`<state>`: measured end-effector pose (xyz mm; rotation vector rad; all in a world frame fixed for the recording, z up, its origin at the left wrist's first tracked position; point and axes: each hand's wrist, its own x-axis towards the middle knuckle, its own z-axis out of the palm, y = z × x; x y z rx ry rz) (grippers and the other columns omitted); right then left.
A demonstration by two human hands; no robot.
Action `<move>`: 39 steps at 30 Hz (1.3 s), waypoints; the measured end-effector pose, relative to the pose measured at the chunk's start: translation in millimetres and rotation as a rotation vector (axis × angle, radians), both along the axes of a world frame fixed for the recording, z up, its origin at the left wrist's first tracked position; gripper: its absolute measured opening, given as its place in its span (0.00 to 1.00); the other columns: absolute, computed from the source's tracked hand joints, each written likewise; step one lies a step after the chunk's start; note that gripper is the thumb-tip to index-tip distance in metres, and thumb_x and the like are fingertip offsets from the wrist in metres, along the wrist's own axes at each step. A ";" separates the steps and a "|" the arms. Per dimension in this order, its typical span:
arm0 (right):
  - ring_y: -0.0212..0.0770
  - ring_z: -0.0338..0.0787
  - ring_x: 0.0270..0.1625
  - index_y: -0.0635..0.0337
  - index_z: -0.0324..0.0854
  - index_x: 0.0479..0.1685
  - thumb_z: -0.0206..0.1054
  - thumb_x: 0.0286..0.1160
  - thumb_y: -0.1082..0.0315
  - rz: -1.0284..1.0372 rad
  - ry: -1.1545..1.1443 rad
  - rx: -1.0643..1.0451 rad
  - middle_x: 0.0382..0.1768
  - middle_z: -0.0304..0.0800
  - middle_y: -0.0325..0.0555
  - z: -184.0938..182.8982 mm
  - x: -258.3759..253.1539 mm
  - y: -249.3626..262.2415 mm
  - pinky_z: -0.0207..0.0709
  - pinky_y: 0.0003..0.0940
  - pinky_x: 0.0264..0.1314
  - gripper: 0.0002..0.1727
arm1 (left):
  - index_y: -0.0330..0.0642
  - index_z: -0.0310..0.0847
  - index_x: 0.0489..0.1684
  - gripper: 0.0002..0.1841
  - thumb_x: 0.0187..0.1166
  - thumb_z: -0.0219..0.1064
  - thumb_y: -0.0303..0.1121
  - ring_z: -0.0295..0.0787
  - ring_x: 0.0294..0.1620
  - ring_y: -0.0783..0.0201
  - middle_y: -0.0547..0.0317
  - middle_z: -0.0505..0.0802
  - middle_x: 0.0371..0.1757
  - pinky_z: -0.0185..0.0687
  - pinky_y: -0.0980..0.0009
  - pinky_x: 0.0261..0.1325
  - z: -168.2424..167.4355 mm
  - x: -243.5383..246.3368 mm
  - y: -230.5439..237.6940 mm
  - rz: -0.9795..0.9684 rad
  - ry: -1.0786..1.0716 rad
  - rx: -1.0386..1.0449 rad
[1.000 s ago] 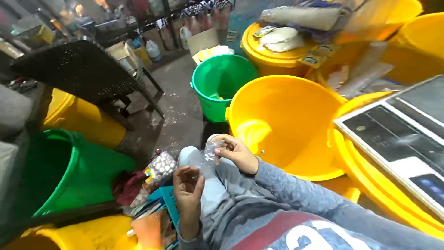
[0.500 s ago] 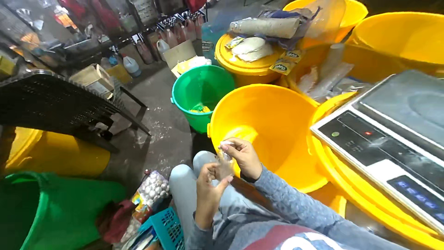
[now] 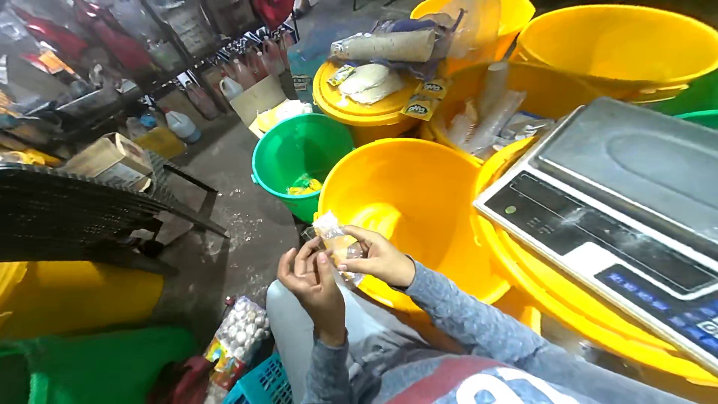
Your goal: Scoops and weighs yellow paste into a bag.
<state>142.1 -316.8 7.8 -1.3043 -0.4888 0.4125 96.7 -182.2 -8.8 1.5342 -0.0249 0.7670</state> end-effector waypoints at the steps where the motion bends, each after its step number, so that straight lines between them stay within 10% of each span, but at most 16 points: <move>1: 0.22 0.89 0.33 0.70 0.67 0.78 0.74 0.70 0.73 0.024 -0.014 0.000 0.38 0.93 0.37 -0.8 -1.5 1.6 0.86 0.22 0.43 0.35 | 0.31 0.60 0.67 0.21 0.78 0.61 0.19 0.93 0.51 0.74 0.61 0.93 0.60 0.90 0.73 0.57 -0.3 -5.4 3.6 0.010 -0.016 0.051; 4: 0.21 0.90 0.37 0.73 0.61 0.82 0.75 0.71 0.73 0.131 -0.059 0.013 0.43 0.94 0.38 -4.8 -8.5 7.0 0.87 0.21 0.46 0.39 | 0.26 0.89 0.47 0.12 0.76 0.59 0.17 0.92 0.50 0.75 0.54 0.96 0.53 0.89 0.78 0.54 2.2 -17.1 16.8 0.067 -0.022 0.139; 7: 0.22 0.90 0.36 0.71 0.61 0.83 0.74 0.73 0.72 0.187 -0.090 -0.001 0.43 0.94 0.39 -5.7 -17.9 12.7 0.87 0.21 0.44 0.38 | 0.18 0.83 0.55 0.14 0.77 0.55 0.15 0.88 0.36 0.81 0.57 0.95 0.45 0.87 0.83 0.43 13.8 -25.3 24.9 0.093 0.022 0.058; 12: 0.19 0.88 0.33 0.74 0.58 0.84 0.69 0.77 0.70 0.103 -0.153 0.032 0.44 0.93 0.38 -6.4 -41.9 17.4 0.85 0.19 0.38 0.37 | 0.14 0.69 0.70 0.25 0.72 0.66 0.15 0.92 0.39 0.77 0.52 0.90 0.63 0.91 0.78 0.43 17.4 -33.1 32.9 -0.003 -0.078 -0.095; 19: 0.19 0.87 0.32 0.70 0.55 0.87 0.69 0.77 0.71 0.083 -0.161 0.098 0.47 0.94 0.38 -6.3 -54.3 28.0 0.83 0.18 0.34 0.39 | 0.48 0.67 0.51 0.17 0.75 0.60 0.14 0.95 0.43 0.73 0.66 0.94 0.52 0.92 0.78 0.43 19.1 -51.2 32.0 -0.091 -0.128 -0.159; 24: 0.18 0.83 0.28 0.70 0.54 0.88 0.67 0.81 0.69 0.124 -0.195 0.052 0.40 0.93 0.39 -4.2 -58.9 34.5 0.79 0.16 0.31 0.38 | 0.27 0.87 0.52 0.12 0.78 0.58 0.16 0.89 0.35 0.79 0.64 0.95 0.46 0.88 0.80 0.41 18.5 -53.8 42.6 0.027 -0.141 -0.051; 29: 0.23 0.86 0.28 0.66 0.60 0.89 0.63 0.83 0.70 0.079 -0.277 -0.003 0.42 0.94 0.46 5.0 -65.7 36.1 0.83 0.22 0.32 0.34 | 0.16 0.79 0.61 0.16 0.75 0.61 0.15 0.90 0.39 0.84 0.58 0.95 0.48 0.89 0.83 0.47 28.5 -58.6 35.5 0.149 -0.100 -0.054; 34: 0.26 0.88 0.32 0.71 0.60 0.86 0.63 0.82 0.72 0.072 -0.307 0.071 0.43 0.94 0.48 12.4 -73.2 39.0 0.84 0.27 0.38 0.33 | 0.25 0.59 0.83 0.37 0.66 0.62 0.08 0.91 0.51 0.78 0.65 0.89 0.66 0.89 0.75 0.57 28.1 -60.8 40.0 -0.143 -0.111 -0.283; 39: 0.22 0.80 0.25 0.53 0.70 0.83 0.57 0.87 0.41 -0.016 -0.275 0.223 0.25 0.84 0.30 8.7 -68.5 45.4 0.78 0.24 0.31 0.34 | 0.42 0.64 0.84 0.28 0.83 0.62 0.28 0.90 0.56 0.80 0.71 0.91 0.67 0.87 0.79 0.57 31.6 -68.8 50.4 -0.446 -0.041 -0.518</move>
